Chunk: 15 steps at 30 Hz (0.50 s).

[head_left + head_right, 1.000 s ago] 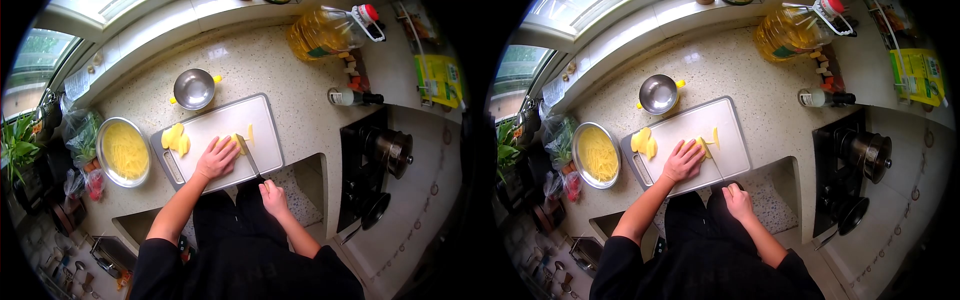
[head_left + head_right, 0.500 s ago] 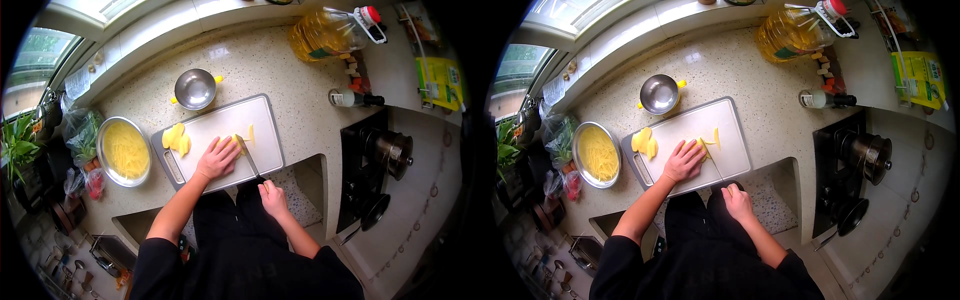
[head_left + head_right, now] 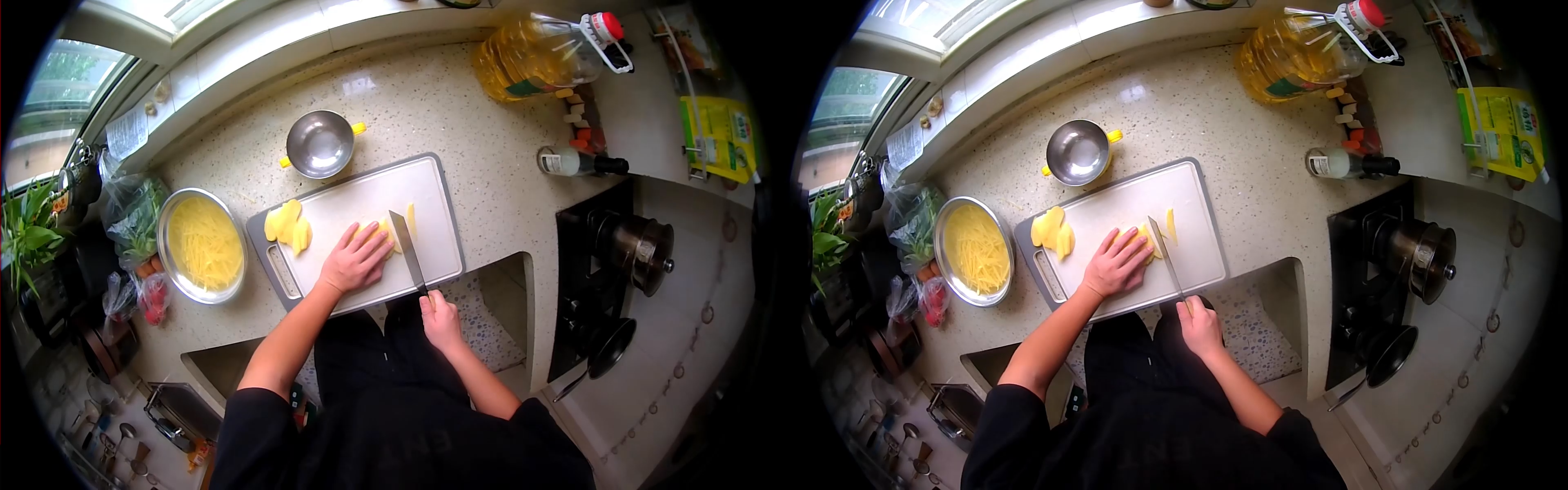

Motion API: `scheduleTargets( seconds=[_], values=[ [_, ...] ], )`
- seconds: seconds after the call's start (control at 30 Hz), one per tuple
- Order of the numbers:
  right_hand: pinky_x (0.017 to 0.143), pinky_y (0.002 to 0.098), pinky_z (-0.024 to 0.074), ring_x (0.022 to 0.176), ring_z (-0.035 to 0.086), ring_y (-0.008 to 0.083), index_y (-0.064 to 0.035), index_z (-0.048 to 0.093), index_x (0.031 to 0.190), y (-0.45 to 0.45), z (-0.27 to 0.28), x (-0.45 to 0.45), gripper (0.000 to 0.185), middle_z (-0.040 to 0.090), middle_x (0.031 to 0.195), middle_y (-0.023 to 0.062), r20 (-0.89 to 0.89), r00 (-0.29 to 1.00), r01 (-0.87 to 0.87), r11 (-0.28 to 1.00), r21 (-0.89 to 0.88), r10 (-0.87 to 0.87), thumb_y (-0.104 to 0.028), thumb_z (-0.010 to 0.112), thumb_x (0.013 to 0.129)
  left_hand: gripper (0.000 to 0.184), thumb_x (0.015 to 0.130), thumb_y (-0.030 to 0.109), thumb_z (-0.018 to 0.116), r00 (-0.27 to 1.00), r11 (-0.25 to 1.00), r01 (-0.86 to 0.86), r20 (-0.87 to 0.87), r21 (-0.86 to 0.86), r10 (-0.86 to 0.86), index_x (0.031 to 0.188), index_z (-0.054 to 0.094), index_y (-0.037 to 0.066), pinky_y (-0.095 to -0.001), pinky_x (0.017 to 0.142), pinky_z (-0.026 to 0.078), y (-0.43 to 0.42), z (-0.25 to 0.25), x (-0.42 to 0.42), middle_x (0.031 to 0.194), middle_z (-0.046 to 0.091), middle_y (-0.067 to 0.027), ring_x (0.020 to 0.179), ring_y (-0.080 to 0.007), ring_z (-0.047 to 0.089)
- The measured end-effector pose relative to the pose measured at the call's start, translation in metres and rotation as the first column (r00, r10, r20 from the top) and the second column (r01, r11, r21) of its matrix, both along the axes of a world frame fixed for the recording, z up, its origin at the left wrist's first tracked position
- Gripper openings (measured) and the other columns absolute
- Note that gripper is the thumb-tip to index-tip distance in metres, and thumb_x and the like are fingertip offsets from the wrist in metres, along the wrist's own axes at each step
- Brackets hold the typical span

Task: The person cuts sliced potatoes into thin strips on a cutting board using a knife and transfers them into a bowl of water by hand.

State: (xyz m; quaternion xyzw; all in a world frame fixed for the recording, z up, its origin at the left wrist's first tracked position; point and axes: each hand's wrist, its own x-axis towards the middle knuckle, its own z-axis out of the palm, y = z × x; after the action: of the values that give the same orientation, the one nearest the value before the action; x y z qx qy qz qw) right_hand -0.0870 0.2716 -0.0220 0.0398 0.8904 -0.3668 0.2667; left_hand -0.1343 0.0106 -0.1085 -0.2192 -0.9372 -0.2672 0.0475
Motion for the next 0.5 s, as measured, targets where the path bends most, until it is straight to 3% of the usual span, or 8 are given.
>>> scheduleTargets(
  seconds=[0.5],
  values=[
    [0.066,0.0528,0.0543,0.076,0.069,0.0469,-0.0048,0.063,0.098,0.005,0.019,-0.005,0.031,0.069,0.079,0.022,-0.037,0.997,-0.068,0.998,0.002,0.068,-0.035,0.064,0.105,0.061,0.08,0.023,0.076,1.0,1.0,-0.004,-0.018,0.003,0.004,0.139,0.066,0.014,-0.0544,0.122,0.038,0.0,-0.002,0.0,0.146,0.062,-0.0081,0.143,-0.0302,0.054]
  ],
)
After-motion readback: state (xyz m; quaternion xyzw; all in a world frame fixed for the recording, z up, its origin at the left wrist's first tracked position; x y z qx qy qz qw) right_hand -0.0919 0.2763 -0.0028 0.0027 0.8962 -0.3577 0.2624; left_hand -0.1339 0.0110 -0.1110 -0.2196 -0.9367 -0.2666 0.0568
